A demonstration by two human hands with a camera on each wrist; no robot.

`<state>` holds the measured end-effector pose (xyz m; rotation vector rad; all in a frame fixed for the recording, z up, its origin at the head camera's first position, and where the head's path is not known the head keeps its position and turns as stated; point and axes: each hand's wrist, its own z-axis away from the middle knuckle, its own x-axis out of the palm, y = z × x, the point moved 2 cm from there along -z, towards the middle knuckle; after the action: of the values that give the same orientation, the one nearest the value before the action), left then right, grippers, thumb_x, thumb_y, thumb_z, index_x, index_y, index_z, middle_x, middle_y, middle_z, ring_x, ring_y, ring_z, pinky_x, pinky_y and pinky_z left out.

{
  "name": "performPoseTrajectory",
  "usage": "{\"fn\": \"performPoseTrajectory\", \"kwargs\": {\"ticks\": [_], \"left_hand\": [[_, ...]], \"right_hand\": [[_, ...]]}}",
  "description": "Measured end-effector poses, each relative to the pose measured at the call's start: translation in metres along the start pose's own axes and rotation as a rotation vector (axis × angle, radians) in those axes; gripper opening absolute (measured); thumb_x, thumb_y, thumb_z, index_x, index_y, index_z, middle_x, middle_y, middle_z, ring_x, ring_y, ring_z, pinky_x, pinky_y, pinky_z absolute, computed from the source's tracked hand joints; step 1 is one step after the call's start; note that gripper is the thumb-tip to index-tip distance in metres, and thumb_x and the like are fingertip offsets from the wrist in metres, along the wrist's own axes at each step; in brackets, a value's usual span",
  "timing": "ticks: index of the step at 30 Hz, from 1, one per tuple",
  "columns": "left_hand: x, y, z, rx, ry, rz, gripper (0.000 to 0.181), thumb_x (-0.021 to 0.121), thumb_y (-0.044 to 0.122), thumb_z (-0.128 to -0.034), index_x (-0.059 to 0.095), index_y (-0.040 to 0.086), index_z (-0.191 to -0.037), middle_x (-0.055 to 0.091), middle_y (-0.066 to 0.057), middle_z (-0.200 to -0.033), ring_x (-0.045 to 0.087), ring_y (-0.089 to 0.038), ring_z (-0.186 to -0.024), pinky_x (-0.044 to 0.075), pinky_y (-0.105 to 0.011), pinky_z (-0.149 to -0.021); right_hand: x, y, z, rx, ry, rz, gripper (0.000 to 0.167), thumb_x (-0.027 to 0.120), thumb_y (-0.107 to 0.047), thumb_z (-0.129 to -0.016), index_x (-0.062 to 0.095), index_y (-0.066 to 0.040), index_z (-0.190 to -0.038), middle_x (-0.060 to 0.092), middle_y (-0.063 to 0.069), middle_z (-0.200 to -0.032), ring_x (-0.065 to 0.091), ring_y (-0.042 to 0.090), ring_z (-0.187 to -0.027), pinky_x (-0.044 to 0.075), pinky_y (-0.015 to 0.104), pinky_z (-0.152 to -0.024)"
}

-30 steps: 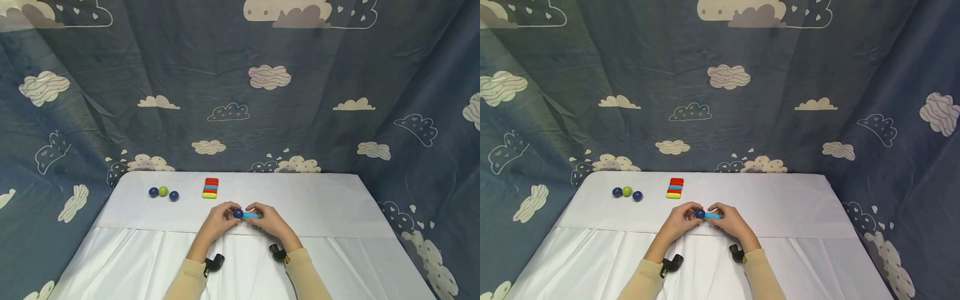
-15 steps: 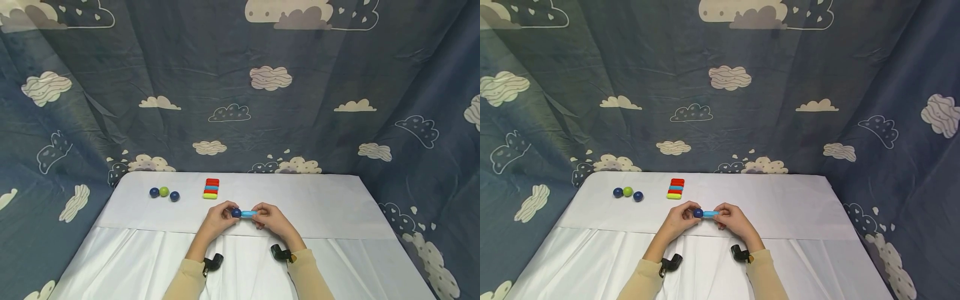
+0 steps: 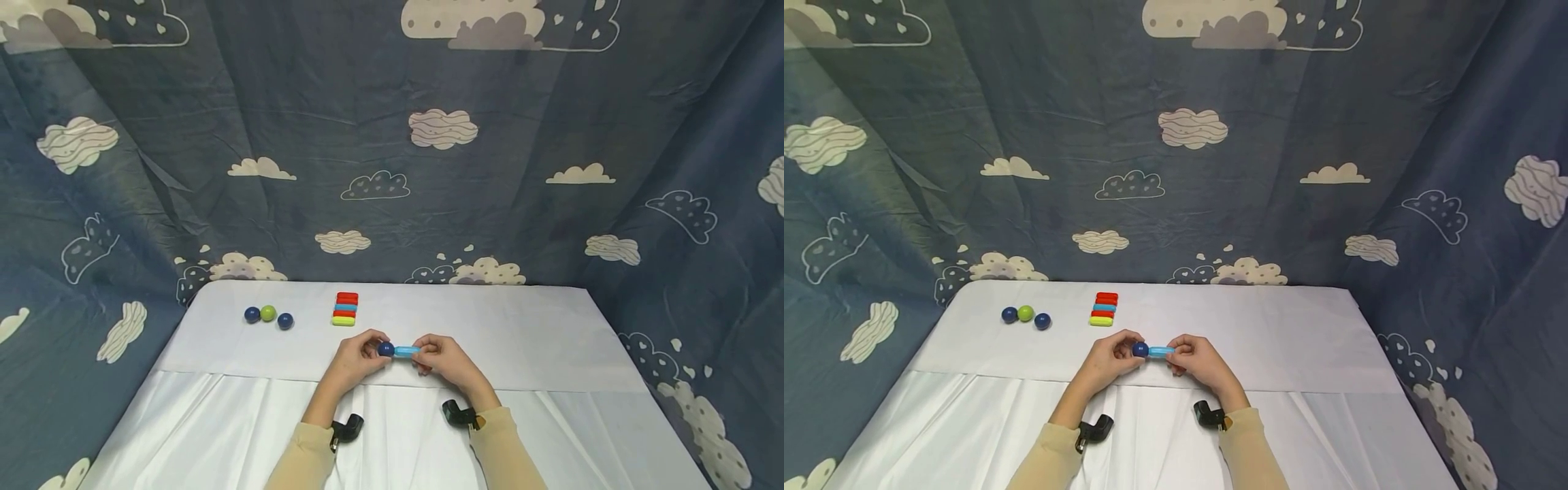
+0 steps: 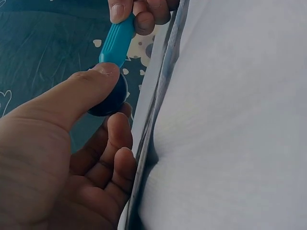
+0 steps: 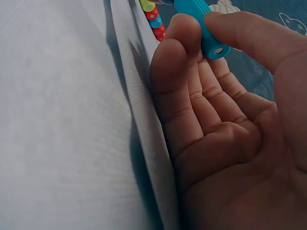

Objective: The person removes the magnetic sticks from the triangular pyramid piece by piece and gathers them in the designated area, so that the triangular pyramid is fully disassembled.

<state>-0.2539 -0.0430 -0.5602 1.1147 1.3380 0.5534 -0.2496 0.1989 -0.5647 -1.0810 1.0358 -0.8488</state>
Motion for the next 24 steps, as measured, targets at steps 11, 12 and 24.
{"fn": "performPoseTrajectory", "kwargs": {"ticks": [11, 12, 24], "left_hand": [[-0.008, -0.002, 0.003, -0.054, 0.014, 0.094, 0.03, 0.086, 0.02, -0.089, 0.075, 0.022, -0.116, 0.067, 0.003, -0.086, 0.057, -0.01, -0.074, 0.048, -0.021, -0.069], [-0.009, -0.001, 0.003, -0.057, 0.016, 0.097, 0.03, 0.086, 0.021, -0.089, 0.075, 0.022, -0.116, 0.068, 0.002, -0.087, 0.058, -0.01, -0.075, 0.048, -0.022, -0.07], [-0.071, 0.005, 0.01, -0.083, 0.21, 0.108, 0.034, 0.088, 0.017, -0.0868, 0.072, 0.019, -0.117, 0.074, -0.004, -0.107, 0.062, -0.014, -0.087, 0.048, -0.019, -0.074]], "right_hand": [[-0.003, 0.003, 0.002, 0.01, 0.019, -0.014, 0.026, 0.075, -0.013, -0.096, 0.066, 0.004, -0.113, 0.073, 0.008, -0.082, 0.064, 0.017, -0.07, 0.058, 0.028, -0.069], [-0.004, 0.003, 0.002, 0.012, 0.02, -0.018, 0.025, 0.075, -0.013, -0.096, 0.066, 0.004, -0.112, 0.073, 0.008, -0.082, 0.064, 0.017, -0.07, 0.058, 0.027, -0.069], [-0.004, 0.002, 0.0, -0.009, 0.001, -0.019, 0.024, 0.075, -0.012, -0.097, 0.065, 0.004, -0.112, 0.073, 0.007, -0.082, 0.064, 0.016, -0.069, 0.057, 0.027, -0.067]]}}
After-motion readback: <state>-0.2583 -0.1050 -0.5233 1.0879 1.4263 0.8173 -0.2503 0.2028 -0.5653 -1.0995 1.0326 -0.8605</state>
